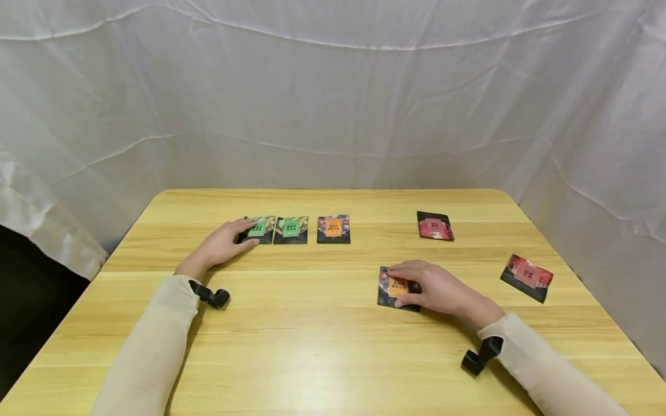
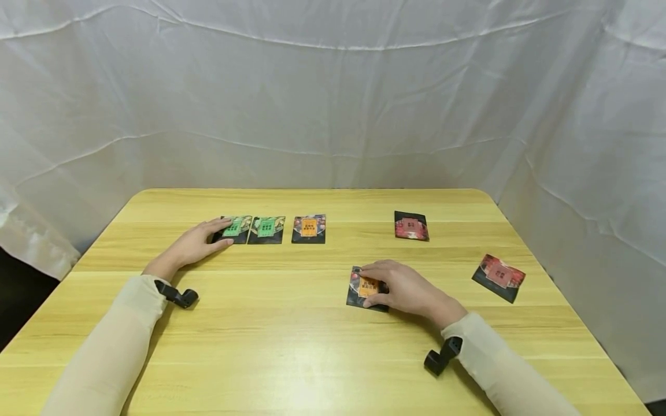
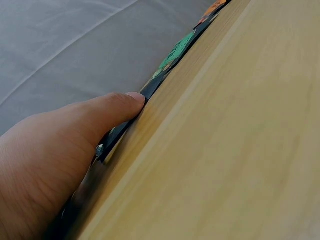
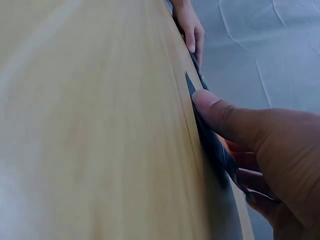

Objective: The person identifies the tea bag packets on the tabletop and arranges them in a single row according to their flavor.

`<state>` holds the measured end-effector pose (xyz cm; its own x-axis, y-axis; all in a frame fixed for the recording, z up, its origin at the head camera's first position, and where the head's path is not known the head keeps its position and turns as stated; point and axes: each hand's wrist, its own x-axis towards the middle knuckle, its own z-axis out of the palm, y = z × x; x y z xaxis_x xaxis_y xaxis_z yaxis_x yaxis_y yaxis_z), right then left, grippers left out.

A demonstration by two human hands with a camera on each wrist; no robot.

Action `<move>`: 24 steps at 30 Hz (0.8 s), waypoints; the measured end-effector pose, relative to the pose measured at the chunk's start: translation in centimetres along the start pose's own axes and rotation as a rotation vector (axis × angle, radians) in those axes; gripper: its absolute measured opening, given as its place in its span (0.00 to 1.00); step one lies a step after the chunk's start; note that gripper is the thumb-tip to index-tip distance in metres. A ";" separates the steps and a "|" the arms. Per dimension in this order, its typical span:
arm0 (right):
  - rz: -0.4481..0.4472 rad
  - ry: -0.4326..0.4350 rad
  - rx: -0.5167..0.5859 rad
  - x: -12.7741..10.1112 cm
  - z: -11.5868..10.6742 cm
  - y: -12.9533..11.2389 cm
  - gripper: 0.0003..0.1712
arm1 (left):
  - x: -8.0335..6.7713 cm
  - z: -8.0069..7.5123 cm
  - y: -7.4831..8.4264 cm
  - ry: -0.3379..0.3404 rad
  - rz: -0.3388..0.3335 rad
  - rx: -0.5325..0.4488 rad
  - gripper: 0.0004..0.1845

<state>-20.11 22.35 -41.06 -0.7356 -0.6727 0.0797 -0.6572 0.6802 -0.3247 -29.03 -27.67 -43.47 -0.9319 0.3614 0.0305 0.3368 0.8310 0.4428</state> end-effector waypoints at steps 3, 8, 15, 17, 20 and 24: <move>0.001 -0.005 -0.014 0.3 0.0 0.4 0.38 | 0.0 0.0 0.0 -0.002 -0.002 -0.003 0.38; -0.027 0.013 -0.033 1.4 -0.4 1.1 0.36 | 0.0 0.0 0.0 -0.001 -0.002 -0.006 0.39; -0.004 -0.009 0.002 3.2 -0.6 2.1 0.35 | 0.0 0.1 -0.1 0.005 0.007 0.006 0.40; 0.012 -0.019 0.018 3.7 -0.6 2.4 0.34 | 0.0 0.1 -0.1 0.006 0.005 0.004 0.40; 0.034 -0.037 0.025 4.4 -0.7 2.8 0.35 | 0.0 0.1 -0.2 0.004 0.003 0.004 0.40; 0.035 -0.061 0.042 5.5 -0.9 3.5 0.35 | 0.0 0.1 -0.2 0.006 0.004 0.009 0.40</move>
<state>-26.58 21.25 -40.91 -0.7457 -0.6662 0.0107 -0.6231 0.6915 -0.3655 -29.14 -27.80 -43.69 -0.9315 0.3619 0.0374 0.3413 0.8334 0.4346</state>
